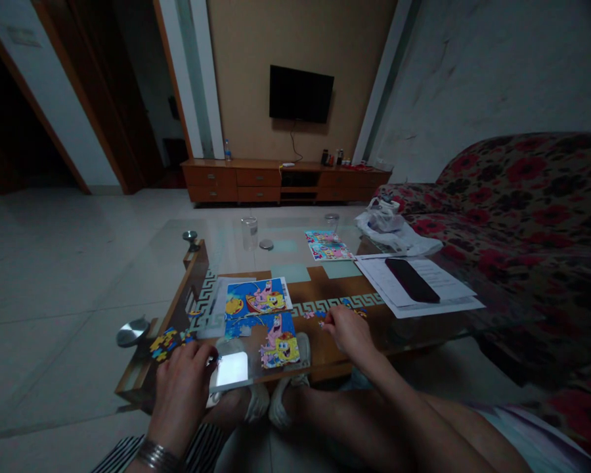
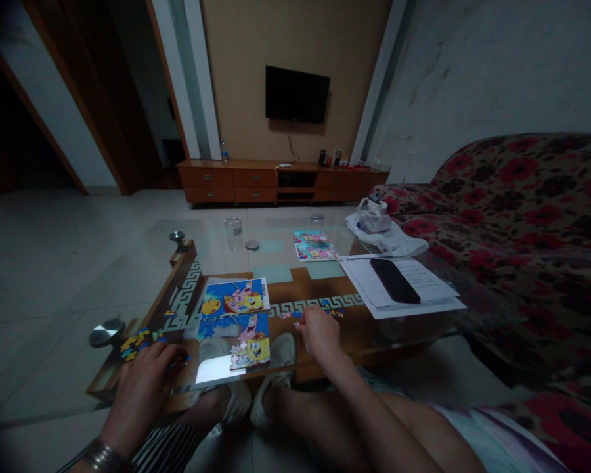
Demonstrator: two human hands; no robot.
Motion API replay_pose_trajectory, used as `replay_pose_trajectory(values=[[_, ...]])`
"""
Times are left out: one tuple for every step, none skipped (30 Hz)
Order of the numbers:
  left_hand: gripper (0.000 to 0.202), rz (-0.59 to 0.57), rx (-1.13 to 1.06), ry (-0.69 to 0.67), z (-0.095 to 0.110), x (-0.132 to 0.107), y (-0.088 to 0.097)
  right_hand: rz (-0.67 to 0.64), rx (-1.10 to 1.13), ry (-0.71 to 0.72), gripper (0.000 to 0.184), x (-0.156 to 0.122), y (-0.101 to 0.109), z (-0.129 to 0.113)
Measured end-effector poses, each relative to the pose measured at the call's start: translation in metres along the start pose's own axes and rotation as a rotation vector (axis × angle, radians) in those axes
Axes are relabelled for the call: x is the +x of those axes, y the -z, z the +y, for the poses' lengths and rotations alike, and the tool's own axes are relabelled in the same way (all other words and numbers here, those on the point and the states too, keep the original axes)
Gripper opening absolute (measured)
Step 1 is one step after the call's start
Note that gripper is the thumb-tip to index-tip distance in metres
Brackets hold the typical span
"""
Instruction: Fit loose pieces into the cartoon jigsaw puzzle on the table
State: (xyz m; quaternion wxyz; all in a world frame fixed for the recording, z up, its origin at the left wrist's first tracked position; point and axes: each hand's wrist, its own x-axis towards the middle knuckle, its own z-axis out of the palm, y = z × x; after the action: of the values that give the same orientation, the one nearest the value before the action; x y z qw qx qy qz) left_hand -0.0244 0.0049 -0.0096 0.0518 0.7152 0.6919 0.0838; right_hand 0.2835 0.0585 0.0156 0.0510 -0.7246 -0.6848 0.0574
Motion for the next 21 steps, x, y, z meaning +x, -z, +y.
replay_pose_trajectory(values=[[0.026,-0.001,-0.005,-0.001,0.000,0.000,0.000,-0.005,0.012,0.003,0.004,0.000,0.000,0.001],[0.027,0.004,-0.008,-0.001,-0.001,0.001,0.000,-0.009,0.023,0.005,0.004,0.000,0.000,0.003],[0.027,0.010,-0.009,-0.001,-0.001,0.001,-0.001,-0.011,0.033,0.006,0.004,-0.001,0.000,0.004],[0.027,0.012,-0.011,0.000,-0.002,0.001,-0.001,-0.011,0.042,0.007,0.003,-0.001,0.000,0.004],[0.027,0.008,-0.014,0.001,-0.002,0.001,-0.001,-0.010,0.050,0.010,0.003,-0.002,0.000,0.005],[0.027,0.000,-0.019,0.000,-0.003,0.001,-0.001,-0.008,0.059,0.015,0.003,-0.003,0.000,0.006],[0.026,-0.010,-0.023,0.001,-0.003,0.001,-0.002,-0.004,0.067,0.023,0.002,-0.003,-0.001,0.006],[0.026,-0.021,-0.027,0.000,-0.004,0.002,-0.002,0.002,0.075,0.037,0.002,-0.003,-0.001,0.006],[0.026,-0.028,-0.029,-0.001,-0.004,0.002,-0.002,0.013,0.084,0.055,0.003,-0.003,-0.002,0.005],[0.026,-0.028,-0.028,-0.002,-0.004,0.002,-0.002,0.025,0.093,0.077,0.005,-0.002,-0.003,0.004],[0.026,-0.024,-0.025,-0.002,-0.004,0.001,-0.002,0.040,0.101,0.101,0.007,-0.001,-0.003,0.003],[0.026,-0.016,-0.020,-0.001,-0.004,0.001,-0.003,0.056,0.110,0.127,0.009,0.000,-0.004,0.000],[0.026,-0.006,-0.015,-0.002,-0.004,0.001,-0.003,0.069,0.117,0.153,0.011,0.002,-0.005,-0.002],[0.026,0.002,-0.010,-0.003,-0.003,0.000,-0.002,0.081,0.122,0.177,0.012,0.004,-0.006,-0.005],[0.026,0.007,-0.008,-0.005,-0.003,0.000,-0.002,0.090,0.125,0.198,0.012,0.007,-0.006,-0.008],[0.026,0.005,-0.008,-0.006,-0.003,0.000,-0.002,0.098,0.126,0.214,0.012,0.010,-0.007,-0.010],[0.026,0.002,-0.012,-0.009,-0.002,0.000,-0.001,0.102,0.126,0.225,0.012,0.013,-0.008,-0.013],[0.026,-0.003,-0.017,-0.010,-0.002,0.000,-0.001,0.102,0.126,0.231,0.011,0.016,-0.009,-0.014],[0.026,-0.008,-0.022,-0.008,-0.002,0.000,0.000,0.098,0.127,0.234,0.009,0.019,-0.010,-0.015],[0.026,-0.013,-0.026,-0.003,-0.002,0.000,0.000,0.092,0.129,0.236,0.008,0.023,-0.011,-0.016],[0.026,-0.017,-0.028,0.002,-0.002,0.000,0.001,0.083,0.131,0.237,0.006,0.026,-0.012,-0.016]])
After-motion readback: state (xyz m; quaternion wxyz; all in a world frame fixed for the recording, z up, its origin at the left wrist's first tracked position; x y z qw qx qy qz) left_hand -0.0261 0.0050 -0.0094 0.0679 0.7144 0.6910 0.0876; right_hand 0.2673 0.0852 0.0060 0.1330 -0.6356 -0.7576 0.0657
